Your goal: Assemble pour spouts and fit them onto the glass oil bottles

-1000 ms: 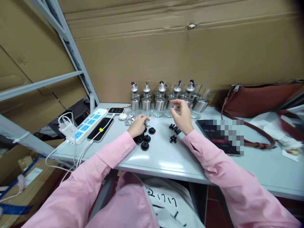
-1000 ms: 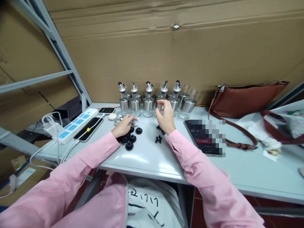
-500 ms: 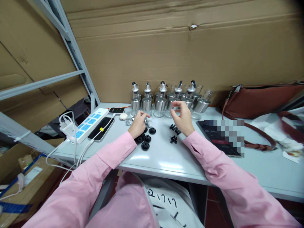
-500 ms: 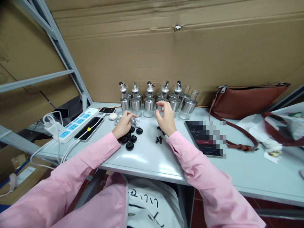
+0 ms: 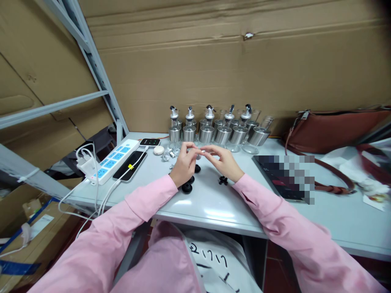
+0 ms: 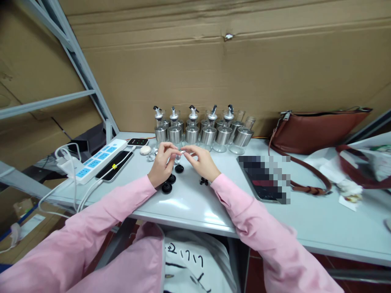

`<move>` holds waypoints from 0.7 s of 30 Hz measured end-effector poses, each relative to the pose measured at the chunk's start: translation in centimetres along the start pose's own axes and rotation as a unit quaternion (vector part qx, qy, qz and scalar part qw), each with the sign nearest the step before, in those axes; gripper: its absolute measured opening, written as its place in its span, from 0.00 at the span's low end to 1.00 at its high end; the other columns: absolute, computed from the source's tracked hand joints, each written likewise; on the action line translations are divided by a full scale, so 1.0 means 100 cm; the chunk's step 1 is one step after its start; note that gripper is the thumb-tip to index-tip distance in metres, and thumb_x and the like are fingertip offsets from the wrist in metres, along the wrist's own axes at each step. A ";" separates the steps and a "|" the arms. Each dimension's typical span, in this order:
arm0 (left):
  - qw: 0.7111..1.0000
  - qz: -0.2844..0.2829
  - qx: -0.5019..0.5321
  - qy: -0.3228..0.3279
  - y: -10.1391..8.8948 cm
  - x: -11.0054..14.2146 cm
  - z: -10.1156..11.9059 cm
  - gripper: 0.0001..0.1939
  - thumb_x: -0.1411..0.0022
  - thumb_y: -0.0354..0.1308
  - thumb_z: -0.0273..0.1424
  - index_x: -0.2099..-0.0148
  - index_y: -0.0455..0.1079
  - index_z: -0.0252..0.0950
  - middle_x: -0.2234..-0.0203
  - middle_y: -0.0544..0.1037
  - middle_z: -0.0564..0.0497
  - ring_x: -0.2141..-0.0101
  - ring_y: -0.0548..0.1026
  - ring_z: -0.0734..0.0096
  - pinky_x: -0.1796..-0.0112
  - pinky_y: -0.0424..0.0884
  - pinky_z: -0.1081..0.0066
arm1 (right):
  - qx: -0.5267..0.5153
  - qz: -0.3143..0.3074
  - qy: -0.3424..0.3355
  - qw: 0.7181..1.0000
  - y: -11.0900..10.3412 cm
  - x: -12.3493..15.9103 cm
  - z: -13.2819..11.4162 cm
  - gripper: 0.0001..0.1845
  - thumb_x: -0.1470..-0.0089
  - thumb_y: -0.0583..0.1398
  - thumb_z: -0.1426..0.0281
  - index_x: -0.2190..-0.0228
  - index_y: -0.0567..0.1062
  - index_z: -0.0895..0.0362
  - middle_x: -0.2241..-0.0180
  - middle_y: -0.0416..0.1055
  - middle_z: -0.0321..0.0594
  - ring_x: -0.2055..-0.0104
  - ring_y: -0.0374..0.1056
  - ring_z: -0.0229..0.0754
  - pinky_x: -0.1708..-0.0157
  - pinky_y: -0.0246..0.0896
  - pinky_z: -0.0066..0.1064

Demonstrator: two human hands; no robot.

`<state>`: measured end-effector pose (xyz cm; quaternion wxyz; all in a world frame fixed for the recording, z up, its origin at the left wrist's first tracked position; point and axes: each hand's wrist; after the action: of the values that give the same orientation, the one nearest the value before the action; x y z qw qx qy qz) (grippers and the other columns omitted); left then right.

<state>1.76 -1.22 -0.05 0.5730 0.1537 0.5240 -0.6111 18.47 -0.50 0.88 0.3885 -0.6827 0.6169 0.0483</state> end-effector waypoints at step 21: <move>0.994 -0.098 0.051 0.005 0.002 0.001 -0.001 0.10 0.38 0.50 0.26 0.53 0.61 0.37 0.56 0.64 0.45 0.52 0.66 0.66 0.52 0.68 0.65 | -0.162 0.029 0.073 0.984 -0.006 -0.003 0.000 0.12 0.55 0.62 0.59 0.72 0.74 0.56 0.78 0.69 0.35 0.74 0.65 0.38 0.70 0.63 0.32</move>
<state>1.84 -1.16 -0.24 0.4995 0.1334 0.5074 -0.6894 18.91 -0.29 1.32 0.2248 -0.7200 0.6474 0.1091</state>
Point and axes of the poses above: each hand's wrist, its own x-axis away from the middle knuckle, its own y-axis out of the palm, z = x × y
